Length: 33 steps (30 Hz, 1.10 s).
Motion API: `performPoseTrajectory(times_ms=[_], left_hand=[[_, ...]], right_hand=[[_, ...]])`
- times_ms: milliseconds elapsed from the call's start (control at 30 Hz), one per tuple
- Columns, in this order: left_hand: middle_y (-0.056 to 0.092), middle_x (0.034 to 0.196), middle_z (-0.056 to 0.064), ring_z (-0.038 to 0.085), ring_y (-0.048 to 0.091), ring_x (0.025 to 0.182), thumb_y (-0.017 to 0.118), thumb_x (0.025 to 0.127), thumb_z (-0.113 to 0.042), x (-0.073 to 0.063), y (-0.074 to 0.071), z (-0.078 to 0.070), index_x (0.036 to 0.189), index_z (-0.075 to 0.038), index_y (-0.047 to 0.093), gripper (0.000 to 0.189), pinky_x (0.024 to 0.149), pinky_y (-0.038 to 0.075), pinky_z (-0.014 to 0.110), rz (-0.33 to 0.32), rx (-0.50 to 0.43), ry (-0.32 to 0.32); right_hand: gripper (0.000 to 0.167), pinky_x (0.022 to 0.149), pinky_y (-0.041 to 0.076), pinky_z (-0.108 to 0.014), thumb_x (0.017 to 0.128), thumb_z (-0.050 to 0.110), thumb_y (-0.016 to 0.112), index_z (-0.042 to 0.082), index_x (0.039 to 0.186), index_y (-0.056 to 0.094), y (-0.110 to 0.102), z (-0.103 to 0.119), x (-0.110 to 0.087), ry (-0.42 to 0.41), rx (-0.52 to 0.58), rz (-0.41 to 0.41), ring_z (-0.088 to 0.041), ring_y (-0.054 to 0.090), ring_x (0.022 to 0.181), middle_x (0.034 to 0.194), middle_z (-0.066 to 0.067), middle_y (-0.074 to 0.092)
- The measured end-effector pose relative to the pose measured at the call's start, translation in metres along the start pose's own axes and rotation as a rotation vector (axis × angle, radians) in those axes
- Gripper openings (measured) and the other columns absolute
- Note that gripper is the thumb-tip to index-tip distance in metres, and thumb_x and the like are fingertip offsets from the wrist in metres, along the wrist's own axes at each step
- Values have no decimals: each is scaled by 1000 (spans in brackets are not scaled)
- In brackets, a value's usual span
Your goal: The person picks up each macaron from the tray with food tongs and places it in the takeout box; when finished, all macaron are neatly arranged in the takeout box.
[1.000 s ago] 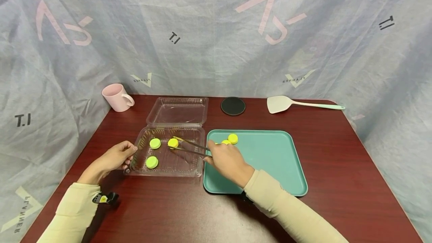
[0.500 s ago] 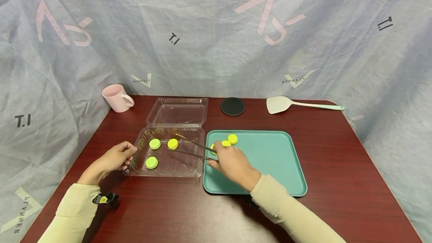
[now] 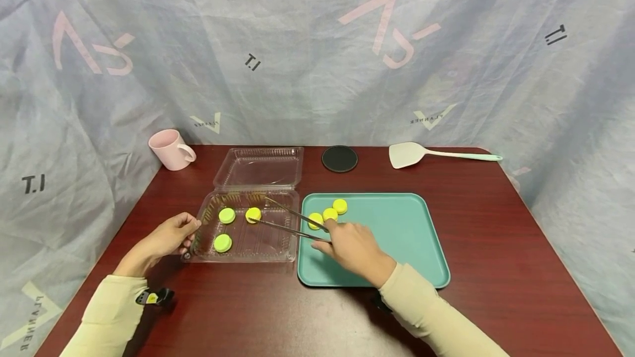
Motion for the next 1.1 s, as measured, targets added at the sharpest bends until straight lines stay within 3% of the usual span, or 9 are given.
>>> performPoseTrajectory(times_ms=[467, 767, 1100], left_hand=[[46, 77, 6, 15, 45, 63, 45, 109, -17, 0, 1, 3, 101, 0, 44, 19, 53, 45, 26, -4, 7, -2], [46, 77, 5, 14, 45, 63, 44, 109, -18, 0, 0, 0, 100, -1, 44, 19, 53, 44, 26, 1, -8, -3], [47, 77, 5, 15, 45, 62, 44, 109, -18, -1, 0, -1, 101, -1, 44, 19, 52, 44, 26, -3, 3, 9]], right_hand=[[31, 43, 32, -23, 89, 32, 79, 6, 96, 63, -14, -32, -27, 61, 78, -107, 0, 33, 47, 55, 15, 36], [29, 44, 33, -26, 89, 32, 79, 8, 94, 63, -26, -59, -49, 163, 44, -119, -3, 33, 48, 54, 14, 35], [27, 43, 34, -27, 89, 30, 78, 10, 97, 64, -35, -82, -71, 220, -3, -135, -5, 36, 48, 56, 13, 37]])
Point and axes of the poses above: each hand's wrist, its own x-axis towards the middle knuckle, its own y-axis out of the palm, z = x × y, the point moved 8 cm from there along x, towards the middle knuckle
